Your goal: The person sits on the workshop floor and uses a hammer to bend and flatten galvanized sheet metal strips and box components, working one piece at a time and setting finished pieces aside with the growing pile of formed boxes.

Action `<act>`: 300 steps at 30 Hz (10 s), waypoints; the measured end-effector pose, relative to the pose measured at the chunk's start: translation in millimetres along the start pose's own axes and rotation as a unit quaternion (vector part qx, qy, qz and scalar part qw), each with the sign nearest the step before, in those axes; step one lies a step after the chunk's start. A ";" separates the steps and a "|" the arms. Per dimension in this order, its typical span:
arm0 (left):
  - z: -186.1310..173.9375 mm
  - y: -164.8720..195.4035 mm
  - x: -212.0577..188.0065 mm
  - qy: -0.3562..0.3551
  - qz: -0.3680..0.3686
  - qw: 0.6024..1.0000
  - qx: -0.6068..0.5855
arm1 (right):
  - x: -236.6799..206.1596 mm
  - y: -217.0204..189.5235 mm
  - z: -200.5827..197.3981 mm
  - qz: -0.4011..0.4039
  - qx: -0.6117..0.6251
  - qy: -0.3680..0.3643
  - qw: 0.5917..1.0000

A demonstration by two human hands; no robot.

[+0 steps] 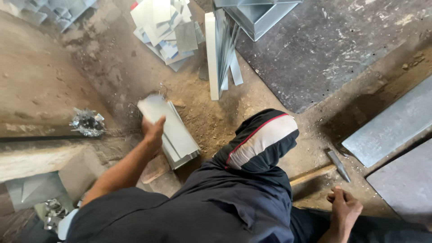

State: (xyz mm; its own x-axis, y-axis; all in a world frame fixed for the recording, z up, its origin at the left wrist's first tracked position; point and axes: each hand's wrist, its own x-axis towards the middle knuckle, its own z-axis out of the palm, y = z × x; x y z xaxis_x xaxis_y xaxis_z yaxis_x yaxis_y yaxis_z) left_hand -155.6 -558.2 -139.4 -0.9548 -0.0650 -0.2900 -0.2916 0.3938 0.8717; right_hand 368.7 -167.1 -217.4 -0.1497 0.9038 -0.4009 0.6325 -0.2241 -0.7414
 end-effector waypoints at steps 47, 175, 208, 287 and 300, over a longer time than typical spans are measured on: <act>334.9 89.7 5.9 -0.095 0.453 0.877 0.127 | -78.8 11.0 8.1 0.026 0.024 0.065 0.997; 456.1 122.8 -266.4 -0.555 0.585 0.492 0.329 | -38.3 -103.9 -28.8 -0.142 -0.085 0.199 0.966; 442.7 183.4 -276.6 -0.813 0.006 0.547 -0.201 | -50.5 -79.2 0.7 -0.191 0.123 0.148 0.963; 548.9 87.7 -236.8 -0.645 0.440 0.574 0.247 | -41.9 -100.8 -17.8 -0.158 -0.167 0.192 0.954; 549.7 91.1 -238.3 -0.643 0.475 0.552 0.235 | -20.2 -122.1 -30.5 -0.212 -0.134 0.221 0.942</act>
State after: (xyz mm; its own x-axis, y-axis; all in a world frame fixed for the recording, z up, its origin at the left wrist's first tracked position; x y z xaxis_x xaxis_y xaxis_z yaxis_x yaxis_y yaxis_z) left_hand 77.0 -2.8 -208.0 0.2560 0.9621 -0.0939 0.6421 -0.0966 0.7605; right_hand 317.6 -146.9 -102.3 -0.1391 0.9680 0.2087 0.7649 0.2389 -0.5982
